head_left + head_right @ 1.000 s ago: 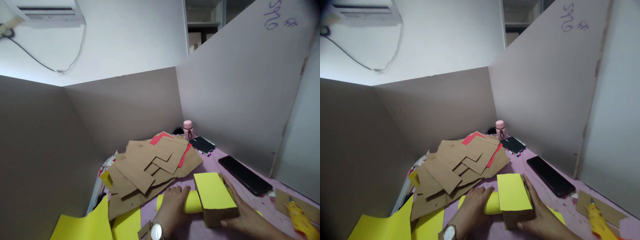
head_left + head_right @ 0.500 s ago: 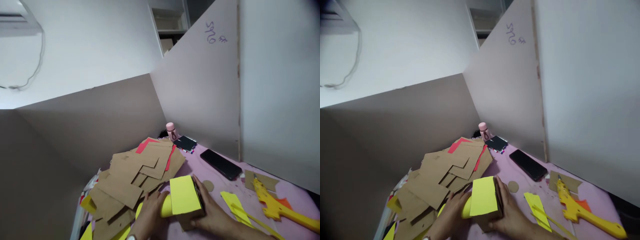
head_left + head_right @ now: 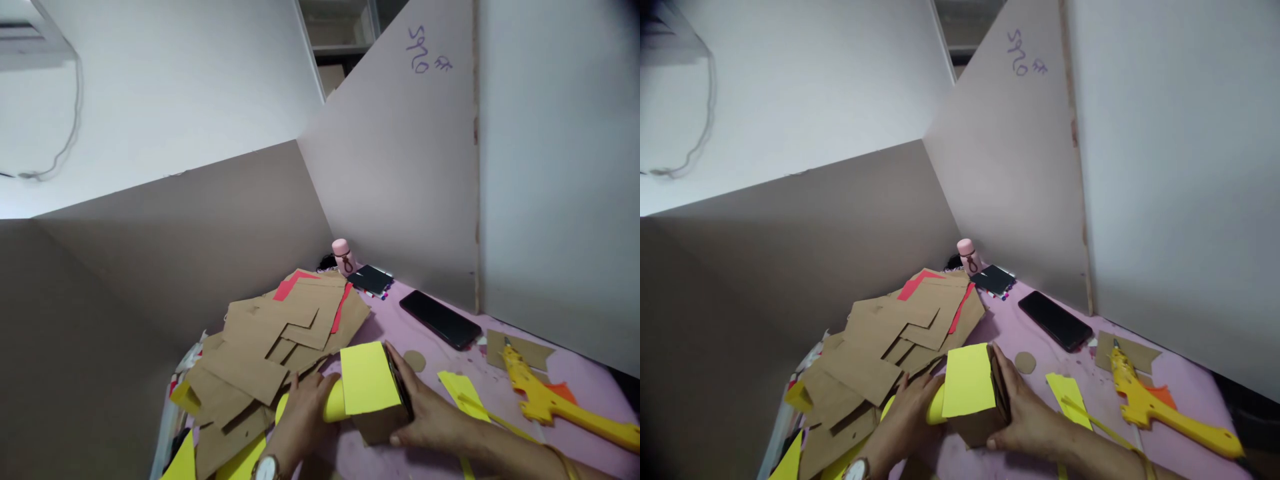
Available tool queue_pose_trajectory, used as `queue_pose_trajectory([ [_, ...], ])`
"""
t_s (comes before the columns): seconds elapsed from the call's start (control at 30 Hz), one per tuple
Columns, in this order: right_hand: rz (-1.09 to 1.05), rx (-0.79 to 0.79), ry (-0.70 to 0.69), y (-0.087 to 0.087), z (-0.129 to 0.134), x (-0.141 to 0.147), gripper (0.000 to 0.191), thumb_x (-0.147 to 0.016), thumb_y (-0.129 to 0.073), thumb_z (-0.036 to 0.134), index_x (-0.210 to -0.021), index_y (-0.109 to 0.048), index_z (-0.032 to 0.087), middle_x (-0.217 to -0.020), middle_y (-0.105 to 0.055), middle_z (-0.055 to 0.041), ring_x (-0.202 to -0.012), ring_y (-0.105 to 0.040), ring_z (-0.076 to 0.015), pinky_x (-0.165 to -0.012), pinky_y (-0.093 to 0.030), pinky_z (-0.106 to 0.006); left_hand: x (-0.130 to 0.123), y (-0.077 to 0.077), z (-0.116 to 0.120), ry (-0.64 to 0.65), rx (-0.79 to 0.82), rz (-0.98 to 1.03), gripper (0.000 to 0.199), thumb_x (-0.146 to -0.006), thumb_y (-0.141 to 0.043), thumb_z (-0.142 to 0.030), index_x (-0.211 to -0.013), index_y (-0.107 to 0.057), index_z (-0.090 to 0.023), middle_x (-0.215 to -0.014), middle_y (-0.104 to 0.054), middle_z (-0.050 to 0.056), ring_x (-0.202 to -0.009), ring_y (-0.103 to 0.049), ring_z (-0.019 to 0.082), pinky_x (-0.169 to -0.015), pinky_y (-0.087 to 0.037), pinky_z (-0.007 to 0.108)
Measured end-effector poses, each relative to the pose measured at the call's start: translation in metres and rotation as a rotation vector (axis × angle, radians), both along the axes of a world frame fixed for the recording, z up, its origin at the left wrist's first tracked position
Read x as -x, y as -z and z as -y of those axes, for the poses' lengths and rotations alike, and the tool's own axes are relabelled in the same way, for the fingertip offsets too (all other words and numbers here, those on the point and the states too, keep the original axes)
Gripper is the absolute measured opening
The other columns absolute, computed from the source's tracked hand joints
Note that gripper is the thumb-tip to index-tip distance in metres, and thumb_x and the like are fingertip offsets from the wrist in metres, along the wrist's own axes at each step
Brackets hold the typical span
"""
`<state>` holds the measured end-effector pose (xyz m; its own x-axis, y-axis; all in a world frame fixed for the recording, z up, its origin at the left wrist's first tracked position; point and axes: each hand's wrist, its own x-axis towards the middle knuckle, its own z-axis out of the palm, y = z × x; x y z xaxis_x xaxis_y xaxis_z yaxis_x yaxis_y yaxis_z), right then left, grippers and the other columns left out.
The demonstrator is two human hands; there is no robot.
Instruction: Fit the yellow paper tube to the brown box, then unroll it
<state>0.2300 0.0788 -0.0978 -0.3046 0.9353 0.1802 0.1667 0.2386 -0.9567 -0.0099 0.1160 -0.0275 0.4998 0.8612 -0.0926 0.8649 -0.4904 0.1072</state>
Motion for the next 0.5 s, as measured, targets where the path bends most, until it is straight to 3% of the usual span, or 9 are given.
queue_pose_trajectory([
  [0.2,-0.005,0.126,-0.040,-0.010,0.003,-0.009,0.139,-0.050,-0.075,0.012,-0.142,0.028,0.018,-0.157,-0.008,-0.0184,-0.141,-0.016,-0.0363,-0.114,-0.016,-0.049,-0.001,0.000,0.002,0.004,-0.015,0.022,0.064,-0.060,-0.069,-0.024,-0.121,-0.051,-0.031,-0.110,-0.064,0.007,-0.106,-0.057,0.028,-0.103,-0.016,0.064],
  [0.5,0.033,0.021,-0.031,0.004,-0.002,-0.008,0.134,-0.052,-0.074,0.011,-0.143,0.025,0.017,-0.157,-0.009,-0.0180,-0.142,-0.013,-0.0327,-0.115,-0.015,-0.048,0.001,0.002,-0.001,0.005,-0.015,0.027,0.061,-0.062,-0.064,-0.022,-0.121,-0.050,-0.032,-0.110,-0.064,0.006,-0.107,-0.056,0.028,-0.103,-0.013,0.065],
])
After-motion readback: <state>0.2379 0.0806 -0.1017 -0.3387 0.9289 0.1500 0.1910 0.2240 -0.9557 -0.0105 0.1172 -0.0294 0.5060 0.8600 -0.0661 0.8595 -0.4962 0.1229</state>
